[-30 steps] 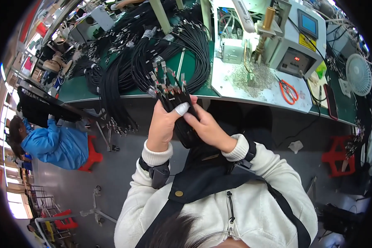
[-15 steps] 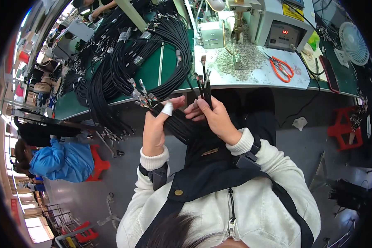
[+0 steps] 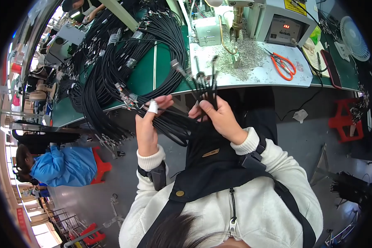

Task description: The person picks up a bundle of cables, separates them by hand, and trims the ends of the individual wires one at a time using shears.

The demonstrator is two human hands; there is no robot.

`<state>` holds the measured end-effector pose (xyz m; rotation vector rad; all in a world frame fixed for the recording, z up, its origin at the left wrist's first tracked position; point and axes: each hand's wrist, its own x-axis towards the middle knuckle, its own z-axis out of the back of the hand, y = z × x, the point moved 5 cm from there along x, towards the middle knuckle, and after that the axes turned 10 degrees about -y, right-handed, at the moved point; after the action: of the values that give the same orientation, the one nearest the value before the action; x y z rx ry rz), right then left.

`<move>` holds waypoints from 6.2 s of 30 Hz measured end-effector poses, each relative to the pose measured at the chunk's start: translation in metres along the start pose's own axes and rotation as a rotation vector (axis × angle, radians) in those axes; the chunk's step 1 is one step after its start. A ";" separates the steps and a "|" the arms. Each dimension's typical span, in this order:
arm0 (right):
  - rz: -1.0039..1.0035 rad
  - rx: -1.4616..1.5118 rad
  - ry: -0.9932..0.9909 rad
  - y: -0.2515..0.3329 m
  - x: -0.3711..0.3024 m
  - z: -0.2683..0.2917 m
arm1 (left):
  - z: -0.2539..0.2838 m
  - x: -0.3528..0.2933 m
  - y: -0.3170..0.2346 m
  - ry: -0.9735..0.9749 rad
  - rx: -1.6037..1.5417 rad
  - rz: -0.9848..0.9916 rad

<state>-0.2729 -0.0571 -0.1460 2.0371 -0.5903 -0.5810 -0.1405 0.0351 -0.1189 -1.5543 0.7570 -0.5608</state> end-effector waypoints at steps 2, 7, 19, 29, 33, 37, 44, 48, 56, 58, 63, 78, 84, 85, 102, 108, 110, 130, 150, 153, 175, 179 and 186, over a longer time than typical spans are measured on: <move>-0.030 -0.026 0.029 -0.003 0.001 -0.001 | -0.006 -0.004 0.001 0.044 -0.014 0.027; 0.103 -0.218 0.104 -0.016 0.008 -0.003 | -0.054 0.002 0.019 0.154 -0.027 -0.027; -0.022 -0.445 0.297 -0.028 -0.001 0.025 | -0.088 0.002 0.009 0.329 0.066 0.036; 0.151 -0.835 0.376 -0.001 -0.025 0.035 | -0.089 -0.002 0.029 0.389 -0.121 0.247; 0.229 -0.636 0.179 0.025 -0.027 0.070 | -0.100 -0.003 0.028 0.436 -0.187 0.304; 0.272 -0.469 -0.075 0.074 -0.030 0.078 | -0.117 -0.013 0.028 0.443 -0.088 0.273; 0.243 -0.371 -0.099 0.070 -0.029 0.077 | -0.125 -0.015 0.027 0.377 0.045 0.183; 0.434 -0.138 -0.190 0.071 -0.030 0.083 | -0.123 -0.015 0.034 0.386 0.043 0.280; 0.993 -0.601 -0.310 0.121 -0.052 0.079 | -0.132 -0.016 0.041 0.329 0.149 0.158; 0.750 -0.829 -0.008 0.102 -0.047 0.069 | -0.134 -0.016 0.038 0.290 0.159 0.040; 1.088 -1.063 0.018 0.140 -0.053 0.057 | -0.136 -0.009 0.054 0.396 0.092 0.172; 0.796 -0.936 -0.728 0.152 -0.034 0.155 | -0.046 0.067 0.019 0.107 -0.304 0.067; 0.958 -1.322 -0.759 0.154 -0.026 0.164 | -0.020 0.061 0.012 0.016 -0.268 0.029; 0.883 -1.397 -0.757 0.155 -0.025 0.161 | -0.018 0.062 0.014 -0.003 -0.271 0.037; 0.787 -1.092 -0.820 0.161 -0.041 0.163 | -0.135 0.020 0.018 0.355 -0.006 0.077; 0.236 -0.304 -0.343 0.121 -0.037 0.103 | -0.131 0.015 0.027 0.342 -0.069 0.075; 0.428 -0.509 -0.286 0.129 -0.046 0.100 | -0.132 0.007 0.027 0.403 0.117 0.097; 0.865 -1.129 0.118 0.112 -0.041 -0.007 | -0.121 -0.013 0.040 0.248 -0.405 0.054; 0.158 -0.215 -0.259 0.082 0.000 0.050 | -0.090 0.013 0.007 0.122 -0.104 0.069; 0.110 -0.228 -0.259 0.080 0.006 0.055 | -0.095 0.016 0.014 0.138 -0.117 0.107; 1.340 -1.118 -0.262 0.103 -0.016 0.047 | -0.103 0.020 0.013 0.008 -0.243 0.144; 1.094 -0.848 -0.273 0.097 -0.006 0.056 | -0.110 0.019 0.009 -0.015 -0.225 0.182; 0.829 -0.836 -0.359 0.089 -0.012 0.060 | -0.111 0.019 0.014 -0.017 -0.044 0.044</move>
<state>-0.3347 -0.1299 -0.0954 0.7951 -1.0952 -0.5440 -0.2109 -0.0536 -0.1205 -1.5772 0.7932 -0.5011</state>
